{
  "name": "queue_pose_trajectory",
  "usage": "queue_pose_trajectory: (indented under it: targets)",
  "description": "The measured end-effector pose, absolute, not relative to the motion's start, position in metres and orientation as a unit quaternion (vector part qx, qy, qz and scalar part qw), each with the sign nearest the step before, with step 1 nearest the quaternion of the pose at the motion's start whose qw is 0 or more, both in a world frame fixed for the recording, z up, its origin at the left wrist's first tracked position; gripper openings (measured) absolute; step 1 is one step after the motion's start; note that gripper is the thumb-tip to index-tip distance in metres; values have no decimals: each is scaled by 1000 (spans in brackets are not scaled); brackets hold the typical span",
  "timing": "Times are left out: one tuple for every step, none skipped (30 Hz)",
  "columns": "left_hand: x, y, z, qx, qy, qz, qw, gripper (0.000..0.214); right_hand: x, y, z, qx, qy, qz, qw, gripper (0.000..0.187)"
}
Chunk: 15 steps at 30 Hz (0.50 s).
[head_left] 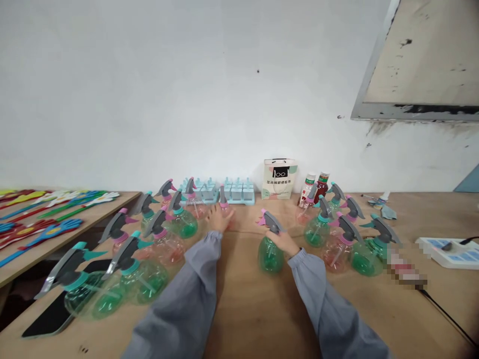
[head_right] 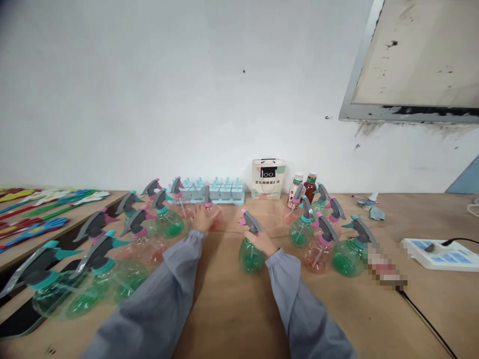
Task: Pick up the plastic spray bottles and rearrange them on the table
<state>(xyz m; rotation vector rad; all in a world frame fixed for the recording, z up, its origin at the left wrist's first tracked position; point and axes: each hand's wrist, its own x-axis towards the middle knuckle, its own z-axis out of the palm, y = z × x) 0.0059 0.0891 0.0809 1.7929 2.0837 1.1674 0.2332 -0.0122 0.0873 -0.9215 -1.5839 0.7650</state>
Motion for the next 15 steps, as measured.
queue_pose_trajectory:
  targets:
    - [5, 73, 75, 615, 695, 369, 55, 62, 234, -11, 90, -375, -642, 387, 545, 39]
    - [5, 57, 69, 630, 690, 355, 36, 66, 234, -9, 93, -355, -611, 458, 539, 41]
    - [4, 41, 62, 644, 679, 353, 20, 67, 234, -7, 96, -331, -578, 525, 531, 43]
    - [3, 25, 55, 656, 662, 362, 4, 66, 234, -6, 99, -308, -550, 574, 523, 44]
    - [2, 11, 49, 666, 644, 376, -7, 64, 233, -4, 102, -288, -530, 609, 514, 46]
    - [1, -1, 43, 675, 623, 395, -14, 61, 232, -3, 105, -272, -520, 634, 504, 47]
    - [0, -12, 37, 684, 597, 419, -13, 59, 231, -3, 107, -260, -515, 650, 495, 48]
    - [-2, -19, 33, 693, 569, 443, -5, 58, 230, -2, 109, -251, -512, 660, 489, 48]
    - [-4, -24, 29, 699, 543, 465, 6, 57, 229, -2, 111, -243, -510, 669, 483, 47]
    - [-5, -27, 25, 704, 520, 483, 20, 57, 229, -3, 112, -239, -508, 676, 478, 47]
    - [-7, -27, 23, 707, 504, 494, 34, 58, 228, -3, 113, -239, -506, 682, 472, 46]
    - [-8, -26, 21, 707, 496, 501, 48, 58, 227, -4, 113, -242, -504, 685, 467, 45]
    - [-9, -24, 19, 705, 495, 504, 61, 59, 226, -4, 114, -248, -503, 687, 462, 43]
    - [-9, -21, 18, 702, 495, 506, 74, 60, 226, -4, 113, -257, -504, 686, 458, 42]
    - [-9, -19, 17, 700, 496, 506, 85, 61, 225, -4, 113, -268, -506, 679, 460, 40]
